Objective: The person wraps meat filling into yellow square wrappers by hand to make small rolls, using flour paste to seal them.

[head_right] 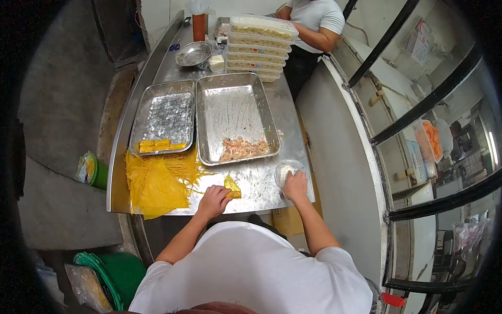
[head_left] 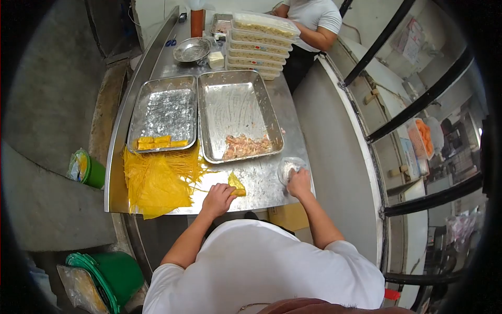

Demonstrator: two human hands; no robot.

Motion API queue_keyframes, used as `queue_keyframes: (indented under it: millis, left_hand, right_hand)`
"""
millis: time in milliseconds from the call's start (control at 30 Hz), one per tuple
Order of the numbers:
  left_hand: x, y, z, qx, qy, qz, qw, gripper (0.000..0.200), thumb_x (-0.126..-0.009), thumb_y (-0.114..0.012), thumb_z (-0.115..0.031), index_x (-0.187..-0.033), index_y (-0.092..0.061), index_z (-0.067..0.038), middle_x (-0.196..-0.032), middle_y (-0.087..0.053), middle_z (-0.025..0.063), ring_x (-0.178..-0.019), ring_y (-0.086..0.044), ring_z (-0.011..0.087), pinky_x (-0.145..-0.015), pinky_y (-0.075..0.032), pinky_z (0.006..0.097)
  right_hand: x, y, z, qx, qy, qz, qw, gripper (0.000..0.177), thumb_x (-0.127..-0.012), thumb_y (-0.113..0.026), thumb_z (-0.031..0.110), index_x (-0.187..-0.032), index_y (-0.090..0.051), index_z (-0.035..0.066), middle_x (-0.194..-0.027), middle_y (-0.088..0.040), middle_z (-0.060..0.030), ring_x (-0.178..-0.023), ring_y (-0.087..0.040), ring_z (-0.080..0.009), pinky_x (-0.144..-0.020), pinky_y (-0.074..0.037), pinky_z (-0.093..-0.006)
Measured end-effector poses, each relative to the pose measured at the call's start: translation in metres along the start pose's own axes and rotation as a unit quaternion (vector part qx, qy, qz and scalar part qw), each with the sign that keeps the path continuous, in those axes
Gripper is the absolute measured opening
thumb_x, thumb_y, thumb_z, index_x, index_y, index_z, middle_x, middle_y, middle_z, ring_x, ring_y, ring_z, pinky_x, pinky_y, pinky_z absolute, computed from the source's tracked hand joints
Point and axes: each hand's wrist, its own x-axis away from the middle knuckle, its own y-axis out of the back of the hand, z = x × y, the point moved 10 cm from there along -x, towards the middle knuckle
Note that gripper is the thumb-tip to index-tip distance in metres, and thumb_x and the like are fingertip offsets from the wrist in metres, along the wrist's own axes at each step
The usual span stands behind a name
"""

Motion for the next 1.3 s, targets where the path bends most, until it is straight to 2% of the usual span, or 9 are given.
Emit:
queue_keyframes:
  millis: [100, 400, 833, 933, 1033, 1067, 1100, 1200, 1300]
  left_hand:
    - [-0.001, 0.001, 0.000, 0.000, -0.005, -0.004, 1.000, 0.030, -0.093, -0.073, -0.026, -0.118, -0.070, -0.009, -0.107, -0.065, 0.0080, -0.101, -0.060, 0.0297, -0.088, -0.047, 0.0427]
    - [0.000, 0.003, -0.001, 0.008, -0.007, -0.008, 1.000, 0.029, -0.093, -0.073, -0.026, -0.117, -0.070, -0.009, -0.107, -0.065, 0.0082, -0.101, -0.060, 0.0299, -0.088, -0.048, 0.0426]
    - [-0.001, 0.004, -0.001, 0.010, -0.007, -0.010, 1.000, 0.029, -0.092, -0.074, -0.025, -0.116, -0.070, -0.009, -0.106, -0.065, 0.0084, -0.100, -0.060, 0.0302, -0.088, -0.048, 0.0431]
    - [-0.001, 0.005, -0.002, 0.008, -0.003, -0.011, 1.000, 0.029, -0.092, -0.074, -0.025, -0.116, -0.070, -0.009, -0.106, -0.065, 0.0087, -0.100, -0.060, 0.0303, -0.088, -0.048, 0.0430]
    - [0.000, 0.003, -0.001, 0.008, 0.001, -0.009, 1.000, 0.030, -0.092, -0.074, -0.026, -0.116, -0.070, -0.008, -0.107, -0.065, 0.0092, -0.101, -0.061, 0.0306, -0.089, -0.048, 0.0433]
    - [0.000, 0.002, 0.001, 0.009, 0.003, -0.005, 1.000, 0.030, -0.092, -0.074, -0.026, -0.116, -0.070, -0.008, -0.107, -0.065, 0.0092, -0.101, -0.061, 0.0306, -0.089, -0.048, 0.0433]
    - [0.000, 0.001, 0.002, 0.007, 0.000, -0.008, 1.000, 0.030, -0.092, -0.074, -0.026, -0.116, -0.070, -0.008, -0.107, -0.065, 0.0095, -0.102, -0.061, 0.0309, -0.089, -0.048, 0.0435]
    - [0.001, -0.003, 0.004, 0.004, 0.017, 0.010, 1.000, 0.031, -0.094, -0.072, -0.027, -0.118, -0.070, -0.008, -0.108, -0.066, 0.0108, -0.104, -0.061, 0.0320, -0.091, -0.048, 0.0440]
    - [0.000, -0.005, 0.004, -0.013, 0.015, 0.026, 0.999, 0.031, -0.095, -0.070, -0.025, -0.120, -0.070, -0.008, -0.108, -0.066, 0.0122, -0.103, -0.061, 0.0324, -0.090, -0.048, 0.0443]
  right_hand:
    - [0.001, -0.011, -0.002, 0.008, -0.020, 0.046, 0.999, 0.049, -0.094, -0.055, 0.016, -0.142, -0.060, 0.005, -0.129, -0.059, -0.0233, -0.122, -0.053, -0.0399, -0.101, -0.046, -0.0508]
    - [-0.002, -0.021, 0.000, 0.055, 0.014, 0.014, 0.998, 0.058, -0.096, -0.053, 0.016, -0.154, -0.050, 0.017, -0.127, -0.058, -0.0258, -0.119, -0.056, -0.0421, -0.100, -0.048, -0.0536]
    - [0.000, -0.009, -0.008, 0.013, 0.000, 0.002, 1.000, 0.059, -0.091, -0.057, 0.013, -0.150, -0.055, 0.017, -0.126, -0.059, -0.0245, -0.117, -0.057, -0.0422, -0.097, -0.049, -0.0526]
    - [0.007, -0.012, -0.006, 0.038, -0.004, 0.065, 0.997, 0.052, -0.098, -0.050, 0.018, -0.150, -0.056, 0.016, -0.133, -0.057, -0.0225, -0.127, -0.052, -0.0380, -0.105, -0.044, -0.0482]
    - [0.006, -0.006, -0.010, -0.004, 0.002, 0.020, 1.000, 0.049, -0.095, -0.053, 0.011, -0.143, -0.064, 0.015, -0.127, -0.060, -0.0233, -0.121, -0.055, -0.0392, -0.103, -0.046, -0.0472]
    - [0.006, 0.007, -0.010, -0.070, 0.028, -0.047, 0.996, 0.050, -0.089, -0.058, 0.008, -0.137, -0.068, 0.013, -0.119, -0.061, -0.0258, -0.115, -0.058, -0.0421, -0.100, -0.048, -0.0477]
    - [0.007, 0.020, -0.013, -0.136, 0.051, -0.112, 0.983, 0.050, -0.083, -0.062, 0.004, -0.132, -0.072, 0.011, -0.112, -0.063, -0.0283, -0.108, -0.061, -0.0451, -0.097, -0.051, -0.0482]
    - [-0.008, 0.008, -0.031, -0.395, 0.012, -0.067, 0.916, 0.054, -0.086, -0.055, -0.004, -0.136, -0.070, 0.008, -0.096, -0.064, -0.0135, -0.095, -0.064, -0.0313, -0.089, -0.053, -0.0391]
    - [0.003, 0.004, -0.025, -0.677, -0.101, 0.101, 0.722, 0.059, -0.088, -0.053, -0.008, -0.146, -0.060, 0.003, -0.093, -0.057, 0.0013, -0.087, -0.059, -0.0139, -0.084, -0.053, -0.0328]
